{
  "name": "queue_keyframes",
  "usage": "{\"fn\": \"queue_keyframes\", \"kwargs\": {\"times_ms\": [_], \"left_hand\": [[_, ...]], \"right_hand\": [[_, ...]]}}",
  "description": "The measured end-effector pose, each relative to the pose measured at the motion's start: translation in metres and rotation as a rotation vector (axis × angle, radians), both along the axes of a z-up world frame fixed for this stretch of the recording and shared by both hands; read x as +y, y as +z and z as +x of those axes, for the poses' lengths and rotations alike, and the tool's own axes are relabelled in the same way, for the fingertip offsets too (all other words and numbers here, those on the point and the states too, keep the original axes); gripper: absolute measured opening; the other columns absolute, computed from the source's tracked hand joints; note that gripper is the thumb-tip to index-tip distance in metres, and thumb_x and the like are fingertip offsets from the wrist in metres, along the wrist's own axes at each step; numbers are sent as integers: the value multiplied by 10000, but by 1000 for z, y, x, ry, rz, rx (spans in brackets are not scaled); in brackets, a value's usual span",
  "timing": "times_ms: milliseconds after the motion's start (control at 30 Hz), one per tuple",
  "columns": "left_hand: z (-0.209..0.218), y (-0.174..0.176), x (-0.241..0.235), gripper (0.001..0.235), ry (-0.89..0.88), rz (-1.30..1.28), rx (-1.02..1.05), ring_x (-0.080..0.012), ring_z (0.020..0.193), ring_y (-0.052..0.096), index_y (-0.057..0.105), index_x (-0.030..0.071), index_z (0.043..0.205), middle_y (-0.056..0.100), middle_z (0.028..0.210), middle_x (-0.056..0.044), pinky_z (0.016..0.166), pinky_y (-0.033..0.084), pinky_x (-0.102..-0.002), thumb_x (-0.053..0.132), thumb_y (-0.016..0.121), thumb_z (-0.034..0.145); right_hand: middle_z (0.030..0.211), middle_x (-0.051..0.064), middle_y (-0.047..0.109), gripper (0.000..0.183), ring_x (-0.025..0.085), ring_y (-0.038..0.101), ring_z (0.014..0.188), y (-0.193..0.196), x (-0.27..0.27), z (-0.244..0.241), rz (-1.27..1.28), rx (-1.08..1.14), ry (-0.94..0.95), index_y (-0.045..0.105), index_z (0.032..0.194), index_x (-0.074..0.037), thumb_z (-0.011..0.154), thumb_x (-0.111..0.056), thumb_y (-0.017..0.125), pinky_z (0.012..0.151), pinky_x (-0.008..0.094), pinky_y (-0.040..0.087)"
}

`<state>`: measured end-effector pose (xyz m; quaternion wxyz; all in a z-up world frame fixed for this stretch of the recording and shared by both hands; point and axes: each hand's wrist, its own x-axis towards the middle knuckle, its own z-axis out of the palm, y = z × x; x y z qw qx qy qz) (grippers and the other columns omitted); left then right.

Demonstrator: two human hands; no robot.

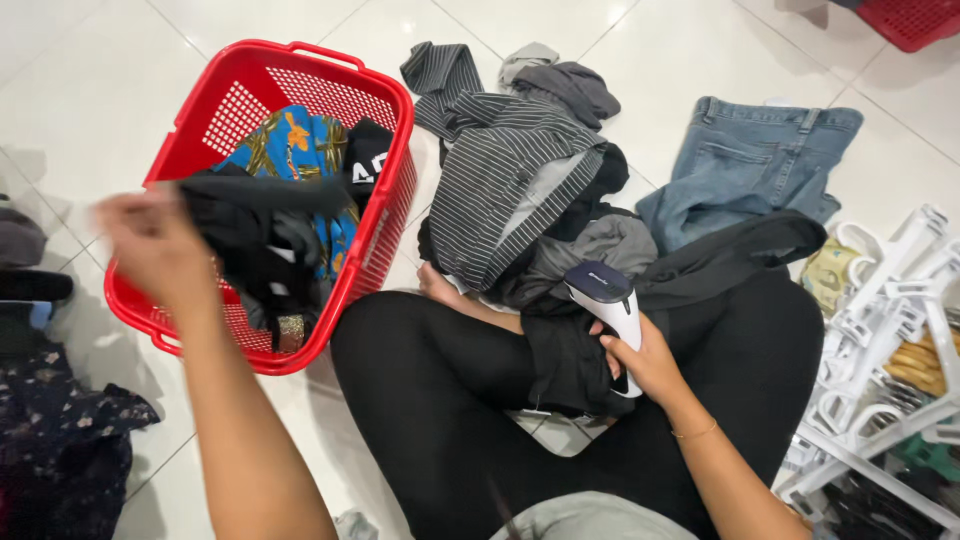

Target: The person sits on the floor and uses a handheld barcode scanner to scan tags on various clothing items. They pick up each item, scan the tag, and place the item into a red laundry basket.

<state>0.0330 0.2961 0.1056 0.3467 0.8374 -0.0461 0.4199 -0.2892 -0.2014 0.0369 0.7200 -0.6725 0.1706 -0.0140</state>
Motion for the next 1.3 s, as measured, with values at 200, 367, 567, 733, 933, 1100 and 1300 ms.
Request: {"fn": "queue_keyframes", "kwargs": {"times_ms": [200,367,567,733,933,1100,1300], "left_hand": [[-18,35,29,244,173,161,-95,-410,841,553,514,-31,993,577,954,-210,780,434,-496,2,737,1085],[-14,-15,16,432,-35,326,831,-496,1156,594,667,32,1267,658,1191,-275,935,431,-620,364,753,1005],[-27,-6,-26,699,-237,357,1091,-580,1259,553,517,-15,1537,604,1276,-436,1077,411,-627,400,676,997],[-43,5,-62,386,16,515,617,-464,1035,692,730,27,1298,704,1084,-247,874,528,-551,329,748,1058],[-46,33,-210,183,-376,180,8,-376,1030,683,707,67,1177,737,1104,-134,924,462,-435,189,625,1068],[-59,-31,-306,1143,-567,561,795,-543,1357,496,296,143,1610,502,1463,-296,962,474,-761,648,889,773],[-84,-44,-328,1089,-550,601,1043,-607,1431,375,170,193,1666,300,1623,-332,969,468,-767,320,893,862]], "right_hand": [[949,98,686,166,140,532,468,-9,-2,-3,-15,58,16,601,1061,16,908,-47,607,466,274,484],[759,156,601,243,193,526,397,10,11,6,81,18,-76,593,1106,74,911,-66,624,411,306,467],[592,215,605,274,221,541,343,-5,10,7,136,-11,-146,583,1126,70,900,-71,647,376,348,477],[775,257,683,271,189,554,361,-19,-1,8,183,-30,-137,586,1128,84,906,-61,641,366,333,490],[936,275,663,308,189,554,359,-12,1,13,226,-41,-161,560,1154,98,912,-77,636,355,346,490],[1008,277,650,308,183,527,353,-30,-7,13,269,-70,-156,545,1162,97,912,-60,634,362,335,469],[1037,297,632,316,190,537,355,-13,-6,17,292,-85,-137,526,1186,102,911,-25,615,374,342,488]]}}
